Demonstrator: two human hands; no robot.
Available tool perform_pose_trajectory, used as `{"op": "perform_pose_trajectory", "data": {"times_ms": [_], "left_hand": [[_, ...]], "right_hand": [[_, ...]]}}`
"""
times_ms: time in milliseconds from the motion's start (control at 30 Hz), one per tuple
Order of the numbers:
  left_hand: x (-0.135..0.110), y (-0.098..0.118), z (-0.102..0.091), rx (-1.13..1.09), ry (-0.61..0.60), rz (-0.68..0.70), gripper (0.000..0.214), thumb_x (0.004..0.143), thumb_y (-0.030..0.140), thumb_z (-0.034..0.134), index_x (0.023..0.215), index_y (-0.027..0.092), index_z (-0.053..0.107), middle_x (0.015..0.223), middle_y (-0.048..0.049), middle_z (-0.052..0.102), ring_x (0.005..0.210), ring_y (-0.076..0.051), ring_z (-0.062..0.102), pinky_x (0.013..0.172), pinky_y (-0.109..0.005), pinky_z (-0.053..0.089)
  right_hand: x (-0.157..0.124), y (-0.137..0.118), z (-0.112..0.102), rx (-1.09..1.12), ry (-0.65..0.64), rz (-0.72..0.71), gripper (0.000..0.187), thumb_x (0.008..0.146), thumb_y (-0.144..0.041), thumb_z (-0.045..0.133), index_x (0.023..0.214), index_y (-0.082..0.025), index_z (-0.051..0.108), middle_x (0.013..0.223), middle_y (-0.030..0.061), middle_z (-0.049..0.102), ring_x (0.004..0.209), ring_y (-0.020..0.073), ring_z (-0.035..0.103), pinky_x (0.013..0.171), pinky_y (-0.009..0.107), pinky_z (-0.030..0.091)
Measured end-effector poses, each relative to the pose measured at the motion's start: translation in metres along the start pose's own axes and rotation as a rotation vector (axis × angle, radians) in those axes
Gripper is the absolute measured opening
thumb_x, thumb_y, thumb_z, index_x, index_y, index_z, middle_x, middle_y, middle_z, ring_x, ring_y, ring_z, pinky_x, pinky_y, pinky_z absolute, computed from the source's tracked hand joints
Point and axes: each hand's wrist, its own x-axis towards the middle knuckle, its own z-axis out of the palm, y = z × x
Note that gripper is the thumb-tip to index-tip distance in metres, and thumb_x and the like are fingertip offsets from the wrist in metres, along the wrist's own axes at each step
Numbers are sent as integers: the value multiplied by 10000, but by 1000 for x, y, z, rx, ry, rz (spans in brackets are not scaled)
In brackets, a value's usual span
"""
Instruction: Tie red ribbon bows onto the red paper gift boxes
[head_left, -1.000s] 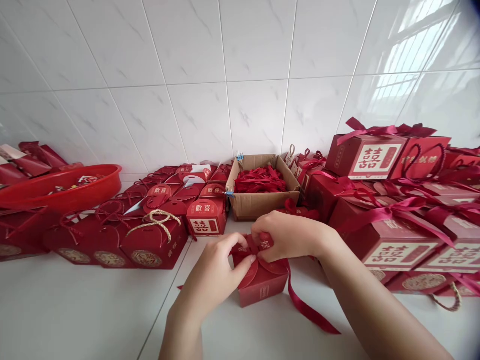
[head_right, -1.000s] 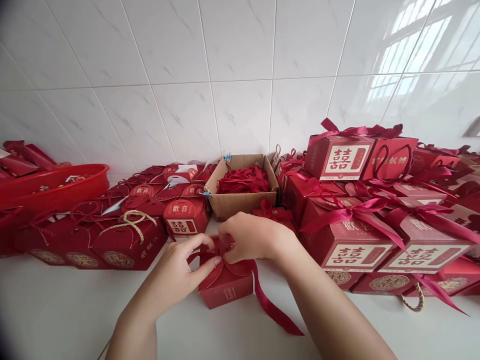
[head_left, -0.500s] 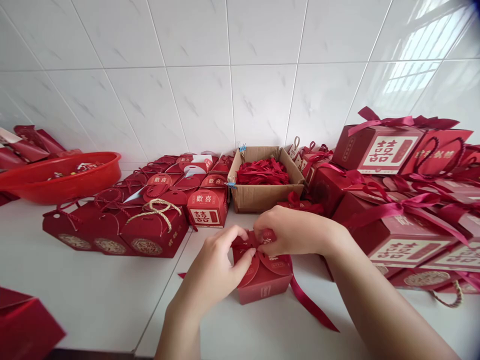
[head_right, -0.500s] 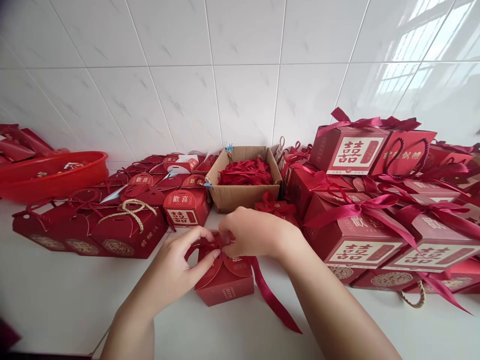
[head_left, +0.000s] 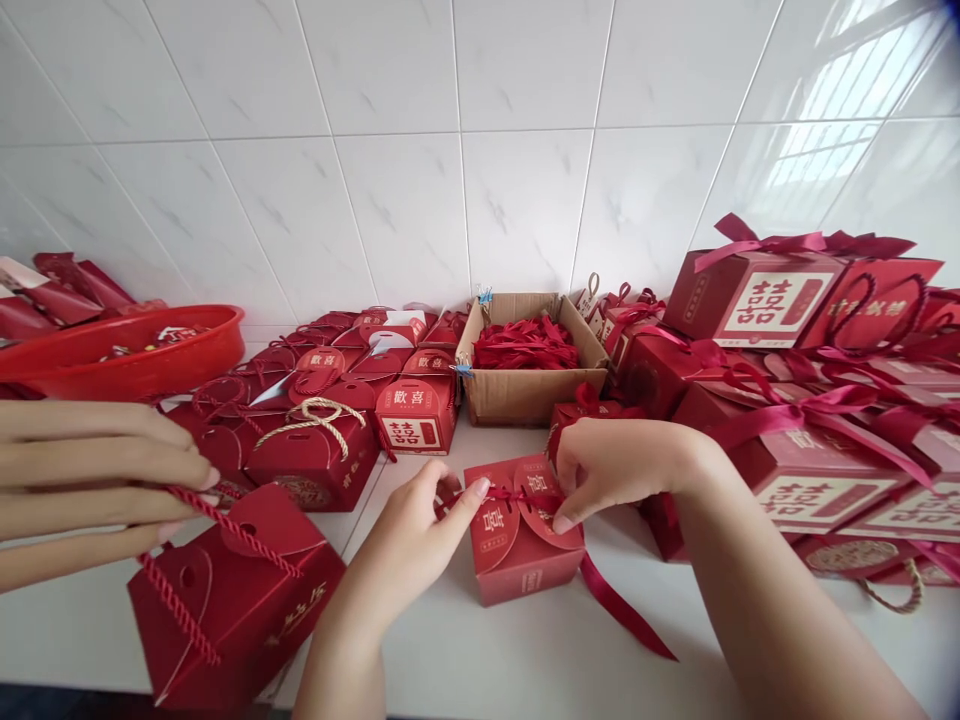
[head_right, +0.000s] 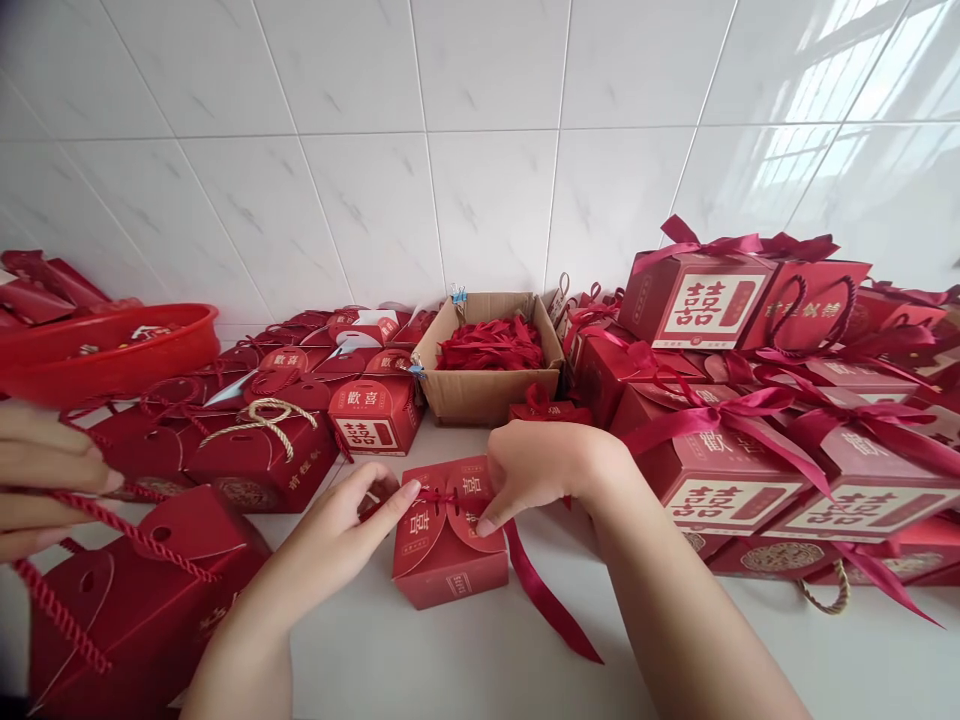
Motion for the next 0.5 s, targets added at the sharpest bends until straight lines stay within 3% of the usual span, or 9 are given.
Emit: {"op": "perform_pose_trajectory", "data": {"times_ms": [133,367,500], "left_hand": [[-2,-1,-2,14,-49,0,446,858,624,436,683,215,455,660,38,488,647,-164,481,619,-271,358],[-1,2,-3,-84,-38,35,492,854,602,464,619,206,290,627,53,273,607,-125,323,567,-251,261],[-2,1,-4,-92,-44,38,472,870,561,457,617,208,271,633,49,257,606,-125,301,558,-248,256]], "right_hand": [[4,5,-3,25,-19,-116,369,743,-475,626,568,-182,486,528,-32,434,482,93,372,428,252,246],[6,11,-2,86,-19,-152,447,763,-564,608,591,-187,439,534,-48,391,483,83,336,442,247,235],[6,11,0,91,2,-174,440,805,-555,567,598,-183,454,559,-42,414,511,87,347,482,250,262]]}}
